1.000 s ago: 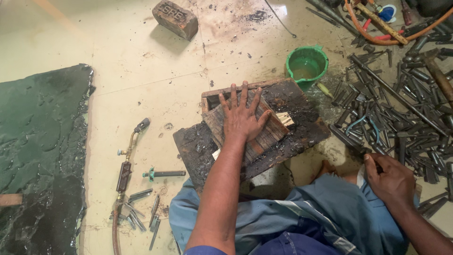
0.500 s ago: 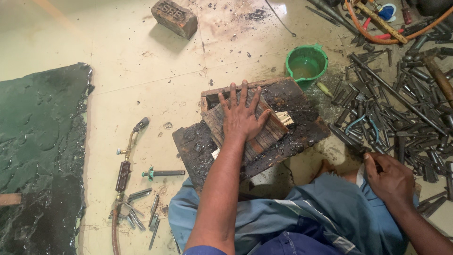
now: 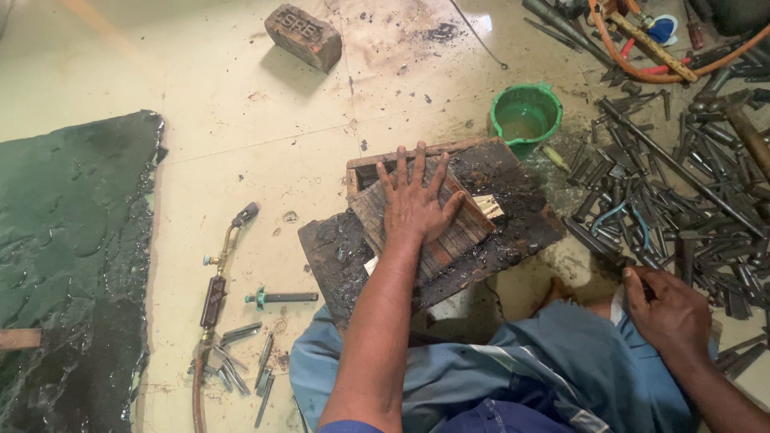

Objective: The person sits on the workshop floor and steadies a worn wooden block with one hand while working small metal tool bits against it one at a time, occasionally repositioning the block and picking up the next piece from the pile beside them.

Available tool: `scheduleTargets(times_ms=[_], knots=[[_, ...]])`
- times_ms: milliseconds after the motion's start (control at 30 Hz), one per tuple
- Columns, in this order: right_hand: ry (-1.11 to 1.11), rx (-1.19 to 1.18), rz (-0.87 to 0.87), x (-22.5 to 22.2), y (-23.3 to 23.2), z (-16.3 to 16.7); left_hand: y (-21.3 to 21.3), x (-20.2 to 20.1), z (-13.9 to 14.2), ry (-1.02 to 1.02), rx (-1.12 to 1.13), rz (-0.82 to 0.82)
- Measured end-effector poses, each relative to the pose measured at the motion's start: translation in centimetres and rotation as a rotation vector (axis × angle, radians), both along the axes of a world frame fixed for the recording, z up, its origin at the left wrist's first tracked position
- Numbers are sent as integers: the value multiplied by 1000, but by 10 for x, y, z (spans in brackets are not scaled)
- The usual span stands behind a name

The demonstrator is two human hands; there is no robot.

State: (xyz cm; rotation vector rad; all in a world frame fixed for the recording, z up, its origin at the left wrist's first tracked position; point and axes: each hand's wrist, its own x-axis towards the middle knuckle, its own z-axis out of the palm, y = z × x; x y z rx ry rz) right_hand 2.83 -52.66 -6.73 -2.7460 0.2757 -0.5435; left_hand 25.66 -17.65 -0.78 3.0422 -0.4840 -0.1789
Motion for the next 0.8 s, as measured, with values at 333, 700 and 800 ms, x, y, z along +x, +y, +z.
scheduleTargets(times_ms=[333,700,800], knots=[[22,-13,8,0,-1,1,-1,0,-1,11,0,5],[59,-10,-25,0,-2,-1,-1,-1,-2,3,1,7],[20,-16,-12,-1,-1,-1,0,-1,-2,-6,-16,5]])
